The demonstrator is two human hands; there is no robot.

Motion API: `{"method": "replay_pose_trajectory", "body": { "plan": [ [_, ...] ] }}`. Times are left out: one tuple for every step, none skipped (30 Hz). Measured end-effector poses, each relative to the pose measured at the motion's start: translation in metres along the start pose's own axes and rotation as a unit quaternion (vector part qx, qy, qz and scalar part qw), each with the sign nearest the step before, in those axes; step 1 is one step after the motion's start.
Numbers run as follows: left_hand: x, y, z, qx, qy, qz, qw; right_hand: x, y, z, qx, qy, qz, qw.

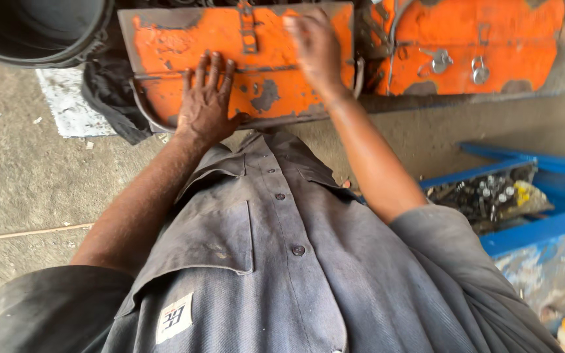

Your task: The person gathers various hand tools from a metal bucket and places them into an orange tool chest. They handle wrenches, sockets, and other small metal parts, then close the chest and lock it with a padlock.

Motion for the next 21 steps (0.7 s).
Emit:
{"method": "replay_pose_trajectory", "body": {
  "plan": [
    [0.000, -0.001, 0.000, 0.006, 0.005, -0.008, 1.000, 0.018, -0.019, -0.013, -0.081, 0.003, 0.158, 0.984],
    [0.001, -0.003, -0.001, 0.004, 0.004, -0.001, 1.000, 0.029, -0.033, -0.026, -0.135, 0.042, 0.228, 0.963],
    [0.003, -0.004, 0.001, 0.001, 0.001, 0.007, 1.000, 0.040, -0.045, -0.035, -0.187, 0.080, 0.295, 0.934],
    [0.006, -0.002, 0.002, -0.002, -0.002, 0.015, 1.000, 0.047, -0.055, -0.039, -0.236, 0.119, 0.358, 0.895],
    [0.007, -0.002, 0.004, -0.001, 0.010, 0.018, 1.000, 0.054, -0.043, -0.051, -0.139, 0.037, 0.167, 0.976],
    [0.007, 0.001, 0.005, 0.001, 0.021, 0.021, 1.000, 0.064, -0.030, -0.055, -0.032, -0.050, -0.033, 0.998],
    [0.003, -0.002, 0.004, 0.002, 0.035, 0.019, 0.999, 0.083, -0.023, -0.059, 0.075, -0.136, -0.230, 0.961],
    [0.002, -0.006, 0.003, 0.000, 0.033, 0.016, 0.999, 0.082, -0.029, -0.065, 0.051, -0.110, -0.277, 0.953],
    [0.003, -0.005, 0.002, -0.001, 0.028, 0.018, 0.999, 0.072, -0.031, -0.061, 0.032, -0.087, -0.320, 0.943],
    [0.002, -0.012, 0.000, -0.002, 0.024, 0.021, 0.999, 0.069, -0.033, -0.063, 0.013, -0.065, -0.363, 0.930],
    [0.005, -0.011, 0.002, 0.002, 0.037, 0.004, 0.999, 0.068, -0.032, -0.054, 0.006, -0.074, -0.318, 0.945],
    [0.008, -0.010, 0.003, 0.006, 0.050, -0.012, 0.999, 0.065, -0.030, -0.044, -0.003, -0.084, -0.274, 0.958],
    [0.010, -0.007, 0.002, 0.017, 0.066, -0.029, 0.997, 0.056, -0.027, -0.034, -0.012, -0.090, -0.224, 0.970],
    [0.014, -0.004, 0.004, 0.017, 0.063, -0.004, 0.998, 0.046, -0.031, -0.022, -0.060, -0.087, -0.180, 0.978],
    [0.012, -0.008, 0.002, 0.020, 0.061, 0.016, 0.998, 0.043, -0.039, -0.018, -0.109, -0.079, -0.137, 0.981],
    [0.010, -0.009, 0.003, 0.022, 0.058, 0.036, 0.997, 0.040, -0.049, -0.012, -0.158, -0.072, -0.093, 0.980],
    [0.006, -0.010, 0.005, 0.023, 0.059, 0.035, 0.997, 0.042, -0.053, -0.008, -0.153, -0.085, -0.004, 0.985],
    [0.002, -0.009, 0.007, 0.024, 0.061, 0.034, 0.997, 0.043, -0.056, -0.004, -0.146, -0.098, 0.086, 0.981],
    [-0.002, -0.009, 0.007, 0.024, 0.064, 0.031, 0.997, 0.045, -0.058, -0.001, -0.140, -0.108, 0.173, 0.969],
    [-0.006, -0.010, 0.002, 0.016, 0.064, 0.036, 0.997, 0.041, -0.061, 0.001, -0.142, -0.110, 0.168, 0.969],
    [-0.008, -0.009, -0.001, 0.009, 0.062, 0.042, 0.997, 0.038, -0.062, 0.005, -0.142, -0.113, 0.163, 0.970]
  ]
}}
Point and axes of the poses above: each hand's wrist, its own z-axis away from the middle knuckle, its own x-axis out of the palm, y = z × x, the point moved 7 cm from there along -z, towards the middle knuckle, and after that the axes turned 1 degree about z, right-handed, at the moved point
